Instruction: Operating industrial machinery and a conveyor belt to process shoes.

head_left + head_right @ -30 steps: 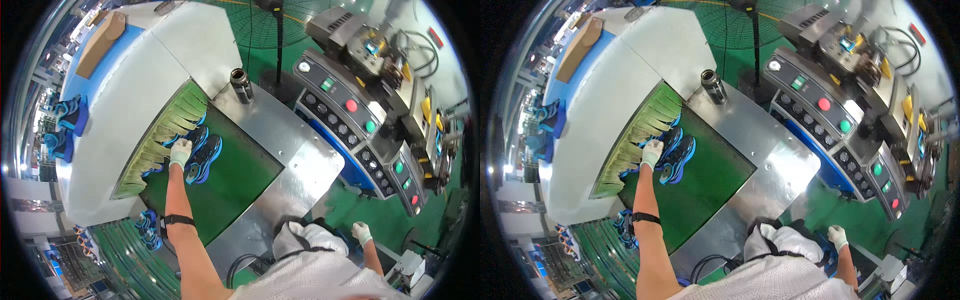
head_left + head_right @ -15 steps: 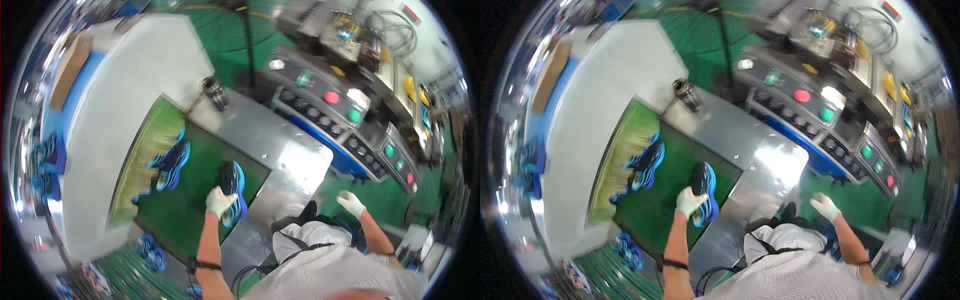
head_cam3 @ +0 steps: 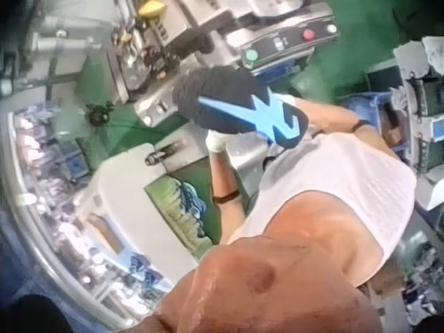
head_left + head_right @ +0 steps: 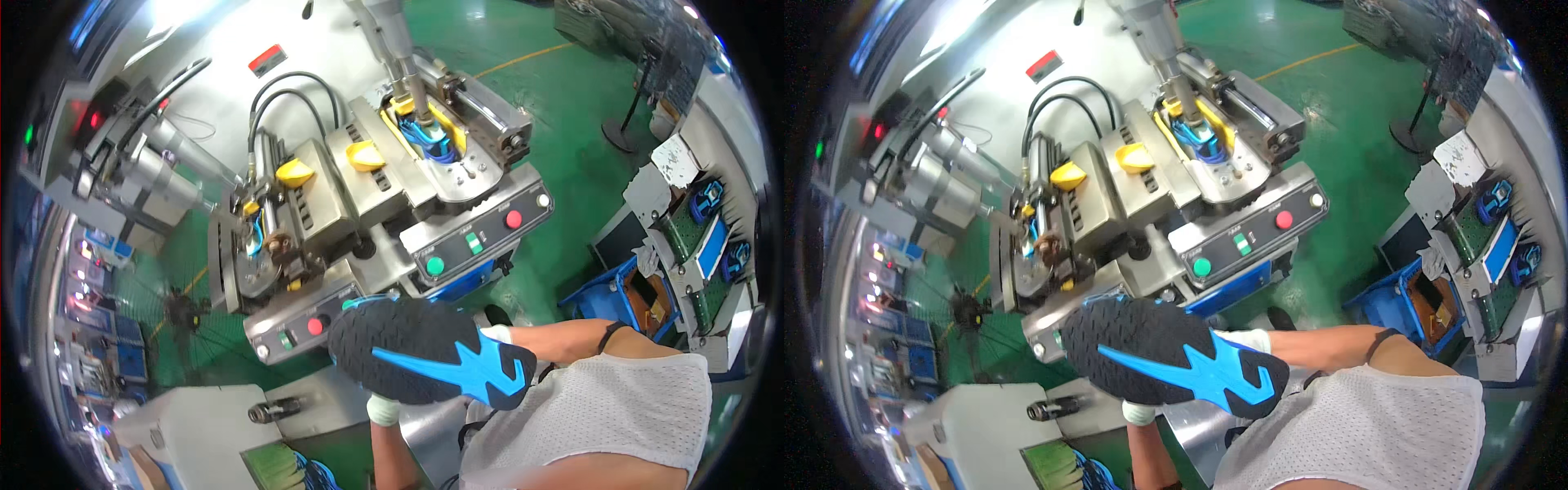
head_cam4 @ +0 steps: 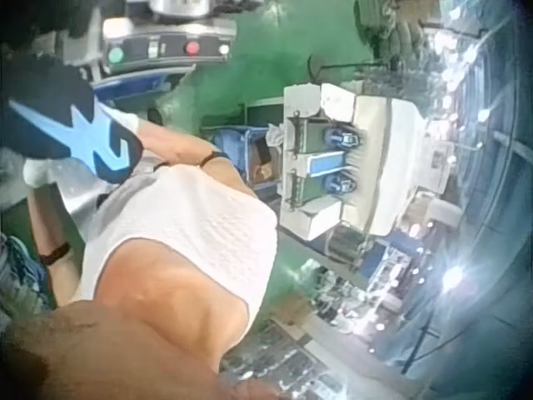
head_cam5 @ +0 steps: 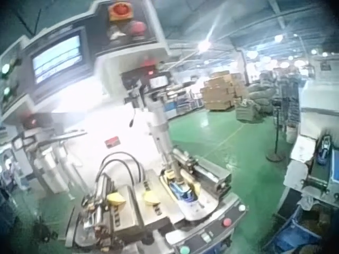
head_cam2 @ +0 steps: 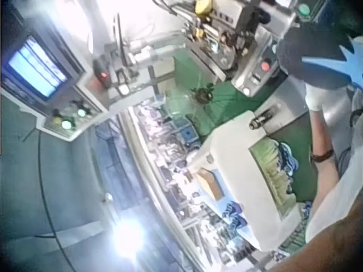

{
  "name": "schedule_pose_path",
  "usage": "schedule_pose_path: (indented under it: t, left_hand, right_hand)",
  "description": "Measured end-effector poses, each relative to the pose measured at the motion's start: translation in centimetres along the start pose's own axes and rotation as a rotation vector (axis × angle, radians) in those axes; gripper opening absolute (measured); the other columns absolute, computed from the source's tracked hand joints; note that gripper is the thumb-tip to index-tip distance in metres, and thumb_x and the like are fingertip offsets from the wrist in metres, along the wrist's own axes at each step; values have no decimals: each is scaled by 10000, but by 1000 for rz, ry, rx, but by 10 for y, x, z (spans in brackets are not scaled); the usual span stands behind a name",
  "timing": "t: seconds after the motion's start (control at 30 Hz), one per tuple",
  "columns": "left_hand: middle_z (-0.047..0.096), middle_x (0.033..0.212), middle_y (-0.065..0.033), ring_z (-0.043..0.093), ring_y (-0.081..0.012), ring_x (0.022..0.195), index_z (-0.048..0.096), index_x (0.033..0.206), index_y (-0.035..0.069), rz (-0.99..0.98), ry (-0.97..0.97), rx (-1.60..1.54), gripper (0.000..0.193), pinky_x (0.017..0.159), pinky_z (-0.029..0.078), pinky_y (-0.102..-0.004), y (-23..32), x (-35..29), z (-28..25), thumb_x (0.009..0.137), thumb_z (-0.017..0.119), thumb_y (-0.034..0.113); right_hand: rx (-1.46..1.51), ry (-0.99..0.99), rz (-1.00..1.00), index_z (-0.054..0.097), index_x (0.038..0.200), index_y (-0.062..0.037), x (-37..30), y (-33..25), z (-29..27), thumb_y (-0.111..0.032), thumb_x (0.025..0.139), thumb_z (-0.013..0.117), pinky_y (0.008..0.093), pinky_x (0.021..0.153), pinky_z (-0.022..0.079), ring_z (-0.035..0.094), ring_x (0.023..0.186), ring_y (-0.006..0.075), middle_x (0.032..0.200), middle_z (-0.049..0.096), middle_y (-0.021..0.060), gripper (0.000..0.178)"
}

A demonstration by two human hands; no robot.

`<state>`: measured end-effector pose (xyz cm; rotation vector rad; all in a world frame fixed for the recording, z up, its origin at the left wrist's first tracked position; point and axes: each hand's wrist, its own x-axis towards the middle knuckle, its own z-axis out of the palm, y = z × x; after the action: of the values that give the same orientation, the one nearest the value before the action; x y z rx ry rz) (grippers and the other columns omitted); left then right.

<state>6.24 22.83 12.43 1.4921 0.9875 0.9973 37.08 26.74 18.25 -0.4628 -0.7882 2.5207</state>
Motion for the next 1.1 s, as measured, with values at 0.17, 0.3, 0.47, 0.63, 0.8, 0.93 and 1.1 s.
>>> schedule_pose_path:
  t: [0.17, 0.3, 0.47, 0.63, 0.8, 0.93, 1.1]
  left_hand:
    - [581, 1365, -193, 578, -292, 1246, 444, 1441, -10, 127, -73, 178, 592, 1075, 434, -368, 132, 216, 107, 918, 683, 129]
    - [565, 1382, -221, 583, -285, 1248, 413, 1452, -58, 99, 99, 263, 623, 1060, 453, -376, 94, 358, 153, 940, 683, 175]
    - [421, 1493, -321, 438, -421, 1379, 296, 1515, -83, -68, 290, 522, 946, 1143, 359, -448, 23, 528, 194, 876, 725, 468]
    - [313, 1513, -398, 355, -491, 1399, 92, 1523, -160, -164, 386, 831, 1034, 1193, 282, -446, -42, 603, 225, 872, 710, 354]
    - [417, 1459, -366, 474, -435, 1334, 288, 1460, -168, -114, 357, 625, 846, 1125, 384, -421, -68, 628, 152, 842, 712, 225]
    - [700, 1019, -94, 674, -195, 860, 635, 1113, -20, -208, 240, -34, 239, 790, 567, -327, -1, 591, 142, 885, 643, 49]
    - [653, 1172, -58, 619, -141, 1030, 582, 1323, 9, -149, 295, -223, 369, 893, 498, -289, 70, 441, 129, 973, 619, 120]
  right_hand:
    - [-65, 214, -491, 514, 1385, 11, -74, -86, -80, -438, 863, 754, 313, 924, 532, 645, 1041, 140, 1217, 659, 87, 729]
    - [-164, 482, -697, 476, 1429, -8, -139, -144, -96, -622, 771, 774, 339, 1004, 474, 586, 1163, 168, 1312, 603, 90, 948]
    - [-106, 790, -823, 384, 1499, -3, -206, -146, -111, -569, 687, 865, 365, 1065, 434, 551, 1237, 198, 1393, 554, 92, 1101]
    - [6, 1016, -973, 351, 1517, 3, -229, -119, -118, -437, 668, 933, 398, 1087, 426, 543, 1260, 224, 1411, 538, 100, 1119]
    - [80, 933, -962, 393, 1502, -2, -218, -138, -109, -351, 707, 924, 391, 1074, 435, 558, 1241, 213, 1385, 561, 84, 1018]
    - [-35, 995, -852, 446, 1472, -11, -209, -156, -115, -304, 732, 908, 364, 1055, 439, 560, 1213, 182, 1377, 567, 69, 921]
    - [-414, 1079, -595, 627, 1215, 35, -163, -231, -110, -212, 816, 779, 309, 872, 483, 602, 969, 137, 1105, 664, 59, 493]
